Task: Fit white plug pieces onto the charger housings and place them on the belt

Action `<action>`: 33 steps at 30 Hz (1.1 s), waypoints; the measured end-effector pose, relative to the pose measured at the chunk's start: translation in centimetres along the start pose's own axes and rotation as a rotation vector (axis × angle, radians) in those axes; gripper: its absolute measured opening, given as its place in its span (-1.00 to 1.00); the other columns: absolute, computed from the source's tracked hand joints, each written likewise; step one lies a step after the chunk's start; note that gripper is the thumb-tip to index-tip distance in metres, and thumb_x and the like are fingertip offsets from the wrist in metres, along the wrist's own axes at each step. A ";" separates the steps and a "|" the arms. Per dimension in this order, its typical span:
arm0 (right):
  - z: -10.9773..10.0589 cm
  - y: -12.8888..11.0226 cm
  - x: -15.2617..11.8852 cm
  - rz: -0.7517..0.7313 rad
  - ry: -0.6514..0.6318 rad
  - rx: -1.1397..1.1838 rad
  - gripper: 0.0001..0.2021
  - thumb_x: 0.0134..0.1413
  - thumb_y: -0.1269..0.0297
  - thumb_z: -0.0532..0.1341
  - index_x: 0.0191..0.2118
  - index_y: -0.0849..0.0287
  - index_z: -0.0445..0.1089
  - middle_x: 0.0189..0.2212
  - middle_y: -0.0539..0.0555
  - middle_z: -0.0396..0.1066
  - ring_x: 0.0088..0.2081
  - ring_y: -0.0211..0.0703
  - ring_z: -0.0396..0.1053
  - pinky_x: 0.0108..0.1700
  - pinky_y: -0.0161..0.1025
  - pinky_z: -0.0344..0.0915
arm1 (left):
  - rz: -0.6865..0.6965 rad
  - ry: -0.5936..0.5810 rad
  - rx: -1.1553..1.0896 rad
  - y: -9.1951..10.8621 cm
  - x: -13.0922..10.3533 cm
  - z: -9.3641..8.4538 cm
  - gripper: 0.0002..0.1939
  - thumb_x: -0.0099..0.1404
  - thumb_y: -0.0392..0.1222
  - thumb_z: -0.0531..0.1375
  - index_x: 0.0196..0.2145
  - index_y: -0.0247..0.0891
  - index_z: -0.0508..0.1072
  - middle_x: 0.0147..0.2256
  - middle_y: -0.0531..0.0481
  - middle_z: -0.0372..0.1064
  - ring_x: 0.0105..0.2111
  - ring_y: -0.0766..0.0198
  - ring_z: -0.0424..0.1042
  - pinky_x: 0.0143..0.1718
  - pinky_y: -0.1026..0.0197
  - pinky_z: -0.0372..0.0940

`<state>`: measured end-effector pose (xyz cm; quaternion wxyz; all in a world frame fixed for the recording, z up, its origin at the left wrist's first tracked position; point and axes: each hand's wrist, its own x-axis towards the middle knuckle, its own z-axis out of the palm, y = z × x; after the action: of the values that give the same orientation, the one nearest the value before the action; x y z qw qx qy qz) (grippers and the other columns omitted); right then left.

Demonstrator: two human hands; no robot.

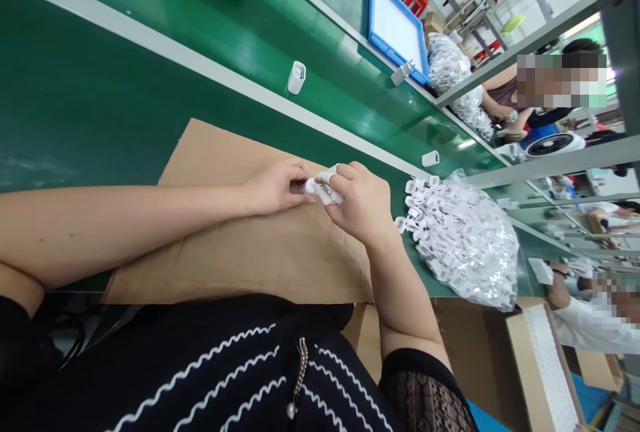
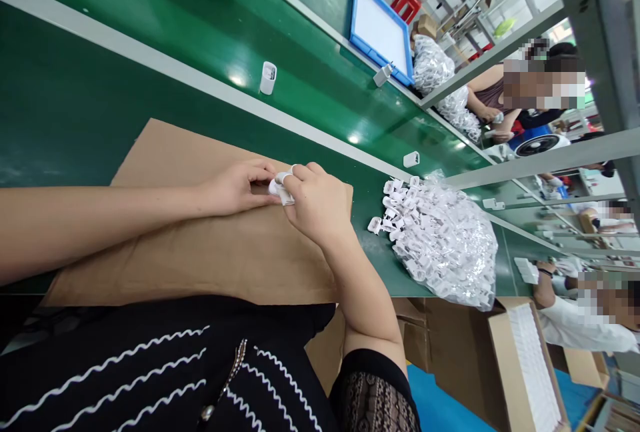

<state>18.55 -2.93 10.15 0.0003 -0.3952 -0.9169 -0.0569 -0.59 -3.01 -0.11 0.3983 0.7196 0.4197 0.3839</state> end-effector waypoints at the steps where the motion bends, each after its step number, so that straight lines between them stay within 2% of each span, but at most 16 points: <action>1: 0.0 0.0 0.0 0.004 0.000 -0.002 -0.81 0.29 0.28 0.17 -0.14 0.11 0.55 -0.28 0.09 0.50 -0.23 -0.08 0.27 -0.40 -0.18 -0.09 | 0.002 -0.013 -0.007 0.0 0.0 0.0 -0.80 0.29 0.03 0.34 -0.25 -0.13 0.59 -0.21 -0.02 0.44 -0.19 0.15 0.45 -0.15 0.08 0.39; 7: 0.1 -0.6 0.1 0.018 -0.020 -0.015 -0.86 0.28 0.30 0.19 -0.23 0.12 0.52 -0.29 0.08 0.50 -0.24 -0.08 0.27 -0.43 -0.19 -0.10 | 0.022 -0.020 0.006 -0.2 -0.1 0.0 -0.78 0.31 0.04 0.33 -0.20 -0.13 0.58 -0.18 -0.04 0.46 -0.16 0.12 0.48 -0.10 0.05 0.42; 11: 0.1 -0.7 0.0 0.035 -0.023 -0.001 -0.87 0.26 0.33 0.19 -0.22 0.10 0.52 -0.29 0.09 0.51 -0.23 -0.06 0.28 -0.44 -0.19 -0.09 | 0.208 0.030 0.084 -0.1 -0.5 0.4 -0.66 0.44 0.03 0.21 0.05 -0.17 0.51 0.05 -0.16 0.49 0.06 0.01 0.47 0.10 -0.05 0.39; 13: 0.0 -0.8 0.0 0.061 -0.033 0.025 -0.88 0.25 0.32 0.20 -0.23 0.10 0.52 -0.31 0.09 0.50 -0.24 -0.06 0.29 -0.44 -0.19 -0.07 | 0.296 0.056 0.191 -0.2 -0.7 0.6 -0.62 0.50 0.01 0.13 0.14 -0.21 0.46 0.11 -0.24 0.47 0.09 -0.02 0.47 0.16 -0.12 0.37; 17: -0.2 -1.0 0.5 0.113 -0.046 0.066 -0.89 0.18 0.38 0.22 -0.29 0.10 0.52 -0.33 0.08 0.50 -0.26 -0.07 0.31 -0.45 -0.18 -0.06 | 0.314 0.029 0.430 -0.4 -0.8 0.8 -0.58 0.56 0.03 0.01 0.08 -0.31 0.48 -0.04 -0.34 0.52 -0.04 -0.08 0.53 0.07 -0.17 0.41; 20: 0.1 -1.0 0.6 0.170 -0.029 0.149 -0.86 0.07 0.44 0.24 -0.30 0.09 0.54 -0.32 0.09 0.51 -0.23 -0.05 0.34 -0.42 -0.19 -0.01 | 0.308 0.006 0.552 -0.3 -0.9 0.8 -0.54 0.57 0.03 -0.03 0.03 -0.37 0.50 -0.10 -0.38 0.52 -0.07 -0.09 0.52 0.01 -0.13 0.42; 23: 1.2 -0.1 0.1 0.259 0.068 0.491 -0.86 0.03 0.32 0.28 -0.27 0.07 0.57 -0.30 0.06 0.53 -0.20 -0.05 0.39 -0.35 -0.22 0.14 | 0.273 0.016 0.588 0.3 -1.0 0.7 -0.55 0.56 0.04 -0.01 0.00 -0.36 0.52 -0.13 -0.34 0.53 -0.12 -0.06 0.52 -0.06 -0.06 0.42; 26: 3.1 1.6 -0.7 0.448 0.317 1.132 -0.74 0.00 0.17 0.30 -0.15 0.05 0.58 -0.21 0.05 0.55 -0.22 -0.11 0.44 -0.33 -0.24 0.27 | 0.195 -0.046 0.465 1.0 -0.3 0.3 -0.65 0.49 0.03 0.11 -0.13 -0.26 0.58 -0.23 -0.19 0.55 -0.25 0.04 0.53 -0.19 0.06 0.39; 28: 4.4 2.9 -0.9 0.609 0.428 1.515 -0.66 -0.08 0.08 0.33 -0.14 0.07 0.55 -0.26 0.05 0.53 -0.30 -0.16 0.43 -0.44 -0.29 0.22 | 0.093 -0.065 0.381 1.1 1.4 -0.5 -0.72 0.41 0.03 0.19 -0.19 -0.18 0.61 -0.26 -0.09 0.56 -0.30 0.10 0.52 -0.29 0.12 0.33; 30: 5.5 4.0 -0.9 0.731 0.384 1.777 -0.58 -0.22 0.06 0.37 -0.16 0.08 0.52 -0.38 0.03 0.51 -0.42 -0.21 0.38 -0.55 -0.33 0.15 | -0.017 0.021 0.378 0.6 4.1 -1.7 -0.74 0.34 0.05 0.24 -0.20 -0.15 0.63 -0.24 -0.06 0.58 -0.29 0.08 0.51 -0.31 0.13 0.28; 33: 6.6 4.7 -0.5 0.821 0.271 1.909 -0.56 -0.39 0.11 0.41 -0.24 0.09 0.48 -0.49 -0.01 0.49 -0.54 -0.28 0.28 -0.61 -0.37 0.11 | -0.148 0.224 0.477 -1.1 9.4 -4.2 -0.67 0.29 0.08 0.28 -0.18 -0.21 0.65 -0.18 -0.14 0.59 -0.18 -0.04 0.49 -0.26 0.08 0.25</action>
<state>22.60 0.60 4.07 0.4340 -0.5018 -0.3688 0.6510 -1.31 6.99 2.59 0.1957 0.7135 0.5911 0.3212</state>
